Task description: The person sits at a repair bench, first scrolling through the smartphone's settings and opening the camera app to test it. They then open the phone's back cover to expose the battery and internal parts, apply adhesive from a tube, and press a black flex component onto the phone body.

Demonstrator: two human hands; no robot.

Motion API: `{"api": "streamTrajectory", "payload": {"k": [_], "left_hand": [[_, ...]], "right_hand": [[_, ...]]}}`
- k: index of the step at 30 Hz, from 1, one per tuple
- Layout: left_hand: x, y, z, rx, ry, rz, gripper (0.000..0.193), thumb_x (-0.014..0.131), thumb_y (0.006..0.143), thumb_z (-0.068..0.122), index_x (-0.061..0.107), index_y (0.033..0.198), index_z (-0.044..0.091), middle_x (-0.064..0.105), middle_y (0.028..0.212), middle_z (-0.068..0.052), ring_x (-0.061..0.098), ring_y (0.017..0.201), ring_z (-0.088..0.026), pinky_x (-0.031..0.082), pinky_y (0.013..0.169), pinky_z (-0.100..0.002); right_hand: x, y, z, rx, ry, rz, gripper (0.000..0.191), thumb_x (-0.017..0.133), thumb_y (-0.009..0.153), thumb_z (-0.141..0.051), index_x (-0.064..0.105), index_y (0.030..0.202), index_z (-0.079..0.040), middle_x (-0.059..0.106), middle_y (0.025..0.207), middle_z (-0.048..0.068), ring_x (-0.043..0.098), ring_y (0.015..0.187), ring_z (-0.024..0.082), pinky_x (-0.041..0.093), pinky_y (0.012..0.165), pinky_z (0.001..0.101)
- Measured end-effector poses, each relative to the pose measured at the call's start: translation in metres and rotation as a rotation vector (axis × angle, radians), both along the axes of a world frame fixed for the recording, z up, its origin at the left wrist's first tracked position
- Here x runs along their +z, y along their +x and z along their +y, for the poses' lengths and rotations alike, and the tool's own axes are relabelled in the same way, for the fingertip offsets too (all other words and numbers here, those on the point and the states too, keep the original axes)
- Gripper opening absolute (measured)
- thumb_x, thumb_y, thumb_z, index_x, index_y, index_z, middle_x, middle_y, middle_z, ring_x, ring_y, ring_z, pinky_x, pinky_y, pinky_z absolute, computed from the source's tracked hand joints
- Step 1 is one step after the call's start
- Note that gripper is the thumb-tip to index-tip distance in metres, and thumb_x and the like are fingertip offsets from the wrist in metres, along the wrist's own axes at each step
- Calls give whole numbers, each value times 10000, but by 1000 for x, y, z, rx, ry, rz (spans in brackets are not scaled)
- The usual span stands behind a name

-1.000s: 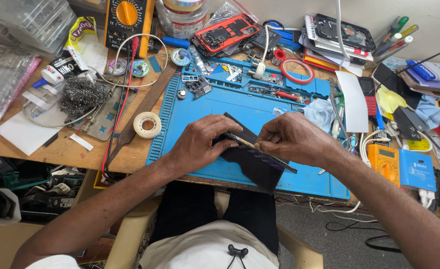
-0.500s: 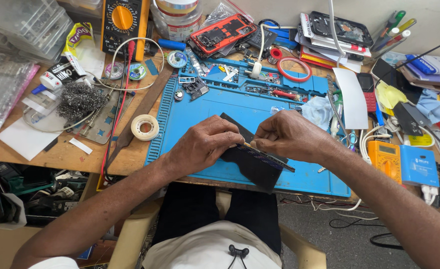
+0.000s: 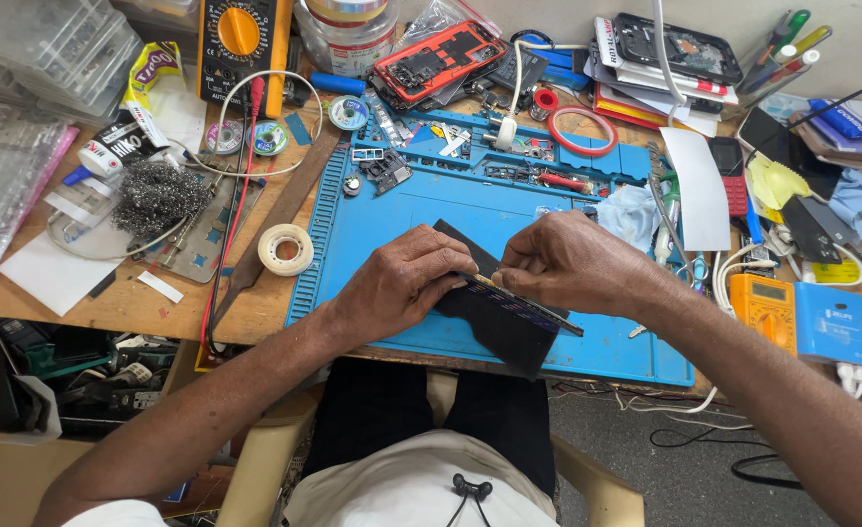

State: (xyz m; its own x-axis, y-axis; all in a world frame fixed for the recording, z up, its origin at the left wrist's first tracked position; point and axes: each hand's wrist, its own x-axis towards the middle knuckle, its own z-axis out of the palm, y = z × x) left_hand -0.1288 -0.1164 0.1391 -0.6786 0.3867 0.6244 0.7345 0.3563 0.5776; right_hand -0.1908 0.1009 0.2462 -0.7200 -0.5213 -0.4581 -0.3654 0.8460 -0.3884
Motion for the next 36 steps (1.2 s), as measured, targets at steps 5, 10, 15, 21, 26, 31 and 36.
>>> {"api": "streamTrajectory", "payload": {"k": [5, 10, 15, 21, 26, 31, 36], "left_hand": [[0, 0, 0, 0, 3, 4, 219, 757, 898, 47, 672, 1100, 54, 699, 1095, -76, 686, 1042, -261, 585, 880, -378], [0, 0, 0, 0, 5, -11, 219, 764, 894, 43, 676, 1095, 48, 703, 1090, -80, 680, 1020, -262, 579, 863, -382], [-1, 1, 0, 5, 12, -1, 220, 765, 886, 34, 679, 1088, 53, 703, 1092, -74, 683, 1024, -258, 581, 865, -376], [-2, 1, 0, 7, 8, 1, 225, 769, 875, 21, 685, 1081, 56, 707, 1086, -71, 685, 1011, -251, 581, 862, -372], [-2, 2, 0, 8, 5, 0, 233, 772, 870, 20, 687, 1085, 52, 712, 1088, -75, 683, 1004, -254, 577, 862, -376], [-2, 2, 0, 12, 12, 6, 219, 773, 884, 27, 686, 1084, 53, 715, 1079, -72, 688, 1010, -250, 580, 868, -374], [-1, 2, 0, 6, 13, -7, 225, 771, 878, 28, 689, 1086, 55, 715, 1087, -73, 686, 1000, -250, 580, 858, -371]], "right_hand": [[0, 0, -3, -1, -23, 23, 223, 727, 819, -251, 782, 851, -38, 736, 627, 81, 700, 573, 140, 556, 583, 348], [1, 1, -7, 13, -21, 30, 212, 729, 818, -244, 777, 830, -38, 737, 628, 92, 704, 564, 169, 554, 576, 369], [2, 3, -11, 21, -1, 60, 237, 740, 821, -263, 774, 801, -29, 728, 617, 104, 703, 554, 183, 549, 574, 377], [0, 2, -10, 16, 26, 46, 223, 737, 814, -258, 791, 822, -42, 748, 640, 103, 711, 575, 198, 555, 594, 386], [-1, 0, -9, 28, 0, 26, 241, 731, 814, -273, 807, 907, -65, 787, 728, 83, 750, 638, 155, 592, 636, 333], [2, -1, -4, -21, 19, -29, 268, 751, 861, -328, 812, 959, -87, 791, 734, 87, 739, 662, 158, 582, 641, 350], [1, 0, 0, -15, -60, -56, 210, 716, 814, -228, 816, 940, -93, 809, 727, 49, 746, 646, 98, 596, 631, 312]]}}
